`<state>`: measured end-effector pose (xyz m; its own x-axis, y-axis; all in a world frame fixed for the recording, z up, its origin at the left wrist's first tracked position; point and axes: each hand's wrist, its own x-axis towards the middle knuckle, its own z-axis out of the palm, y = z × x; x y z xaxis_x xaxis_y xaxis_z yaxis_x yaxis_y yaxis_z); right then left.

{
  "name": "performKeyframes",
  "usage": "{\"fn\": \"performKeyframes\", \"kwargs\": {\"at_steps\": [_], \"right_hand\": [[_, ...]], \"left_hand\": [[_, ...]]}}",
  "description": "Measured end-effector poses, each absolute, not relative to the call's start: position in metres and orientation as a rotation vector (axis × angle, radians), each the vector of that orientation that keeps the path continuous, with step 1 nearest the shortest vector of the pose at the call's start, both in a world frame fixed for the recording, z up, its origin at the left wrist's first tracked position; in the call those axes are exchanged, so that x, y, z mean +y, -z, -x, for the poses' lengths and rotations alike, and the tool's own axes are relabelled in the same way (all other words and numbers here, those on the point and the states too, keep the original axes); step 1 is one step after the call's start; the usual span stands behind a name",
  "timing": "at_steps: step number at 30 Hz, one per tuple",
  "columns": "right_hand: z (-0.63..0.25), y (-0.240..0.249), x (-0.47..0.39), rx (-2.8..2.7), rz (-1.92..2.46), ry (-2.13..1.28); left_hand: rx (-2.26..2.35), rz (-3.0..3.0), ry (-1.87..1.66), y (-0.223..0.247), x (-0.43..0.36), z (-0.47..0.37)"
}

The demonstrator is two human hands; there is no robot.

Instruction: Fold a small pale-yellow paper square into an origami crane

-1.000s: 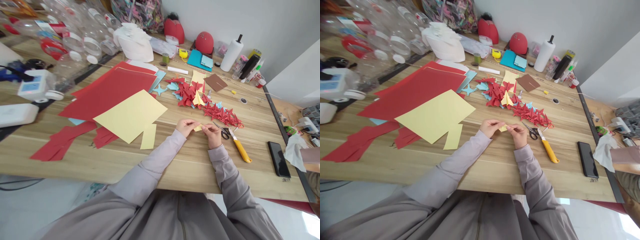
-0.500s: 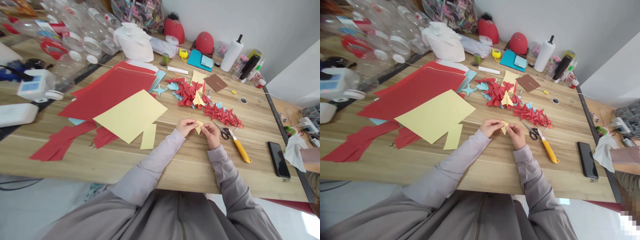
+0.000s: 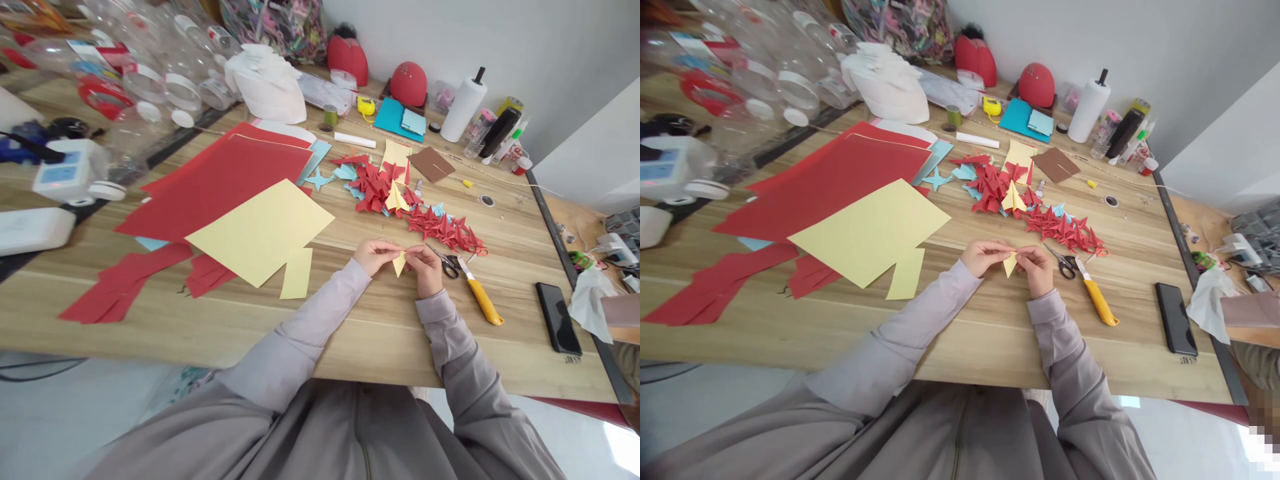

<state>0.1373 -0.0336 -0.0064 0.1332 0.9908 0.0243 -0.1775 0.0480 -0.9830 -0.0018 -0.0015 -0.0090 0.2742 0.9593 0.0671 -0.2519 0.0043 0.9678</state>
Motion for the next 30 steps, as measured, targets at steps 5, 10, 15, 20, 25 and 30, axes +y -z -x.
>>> {"fn": "performKeyframes", "kwargs": {"at_steps": [5,10,15,20,25,30], "right_hand": [[-0.142,0.008,-0.032,-0.825,1.094,-1.232],[-0.143,0.005,-0.032,-0.731,1.079,-1.273],[-0.142,0.003,-0.032,-0.719,1.077,-1.281],[-0.142,0.003,-0.032,-0.73,1.083,-1.283],[-0.143,0.004,-0.032,-0.734,1.086,-1.286],[-0.142,0.004,-0.032,-0.759,1.08,-1.285]], "left_hand": [[0.661,-1.004,-1.0,0.005,-0.007,0.001],[0.557,-0.963,-0.998,0.007,-0.008,0.001],[0.542,-0.972,-1.0,0.01,-0.007,0.001],[0.561,-0.997,-1.004,0.011,-0.007,0.0],[0.562,-1.004,-1.0,0.013,-0.007,0.001],[0.583,-0.99,-0.99,0.016,-0.006,0.0]]}}
